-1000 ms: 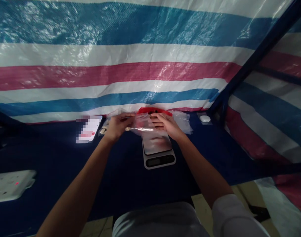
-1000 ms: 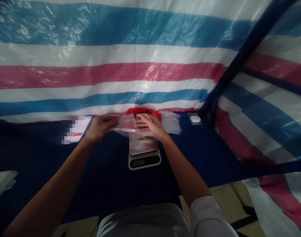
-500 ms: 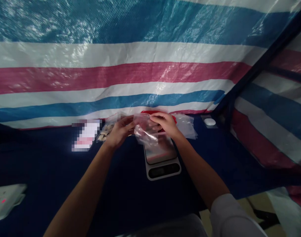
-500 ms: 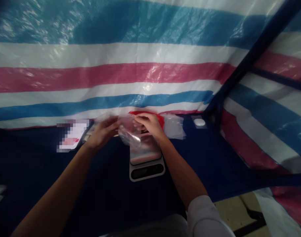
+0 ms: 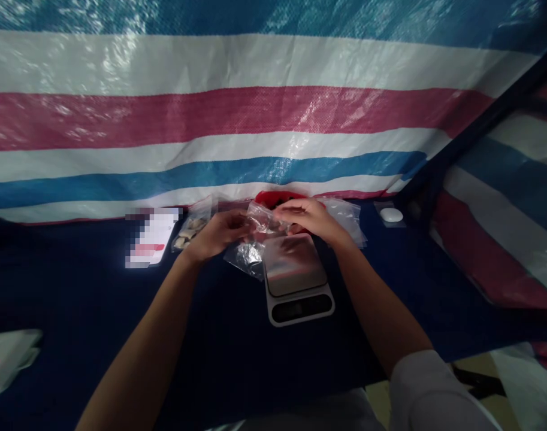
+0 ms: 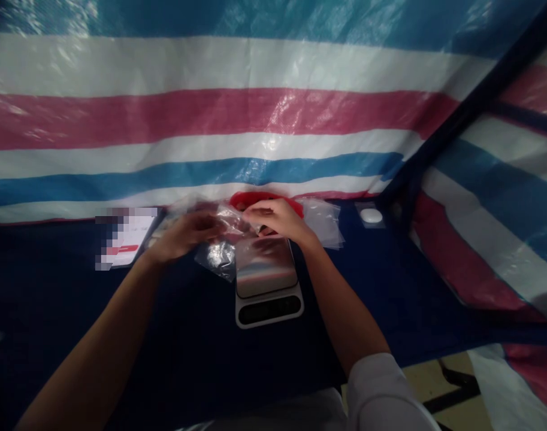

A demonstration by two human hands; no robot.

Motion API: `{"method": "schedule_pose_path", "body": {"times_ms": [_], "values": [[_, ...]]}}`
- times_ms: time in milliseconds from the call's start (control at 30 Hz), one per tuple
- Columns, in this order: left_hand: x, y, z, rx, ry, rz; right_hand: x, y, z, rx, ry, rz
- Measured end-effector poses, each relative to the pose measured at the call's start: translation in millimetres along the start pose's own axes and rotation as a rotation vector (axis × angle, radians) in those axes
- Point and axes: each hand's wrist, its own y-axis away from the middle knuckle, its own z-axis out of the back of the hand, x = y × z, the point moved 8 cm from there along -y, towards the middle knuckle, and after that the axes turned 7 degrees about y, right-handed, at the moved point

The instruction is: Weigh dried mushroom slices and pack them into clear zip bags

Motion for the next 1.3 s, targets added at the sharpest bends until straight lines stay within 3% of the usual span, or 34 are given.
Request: {"method": "schedule_pose_path", "body": {"times_ms": [100,267,400,567,767,933,1067,1300], "values": [[5,-1,3,-0.055,-0.104,-0.024,-4,-3,-1,-0.009,0.055,0.019],[-5,4,21,-0.341,-0.349,-0.251,-11,-8,5,-0.059,0.117,0.005],[-22,11,6,-0.327,-0.466,-0.378,-8,-7,9,-0.085,0.164,0.014],[-12,-3,-20,-0.202,-0.431,-0.226,11,0,5,-0.043,0.275,0.130],[11,-18,-25,-0.211,-0.106,-0.036,25,7,-1,0.017,0.402,0.199],[17,-15,-18,-0.237,-0.064,-0.002,22,6,-5,0.053,0.449,0.174],[25,-15,-17,-0.173,0.032,0.033,13,1,-9,0.085,0.494,0.170],[28,-18,-19,-0.093,0.055,0.011,-2,-3,-9,0.019,0.421,0.119]]}}
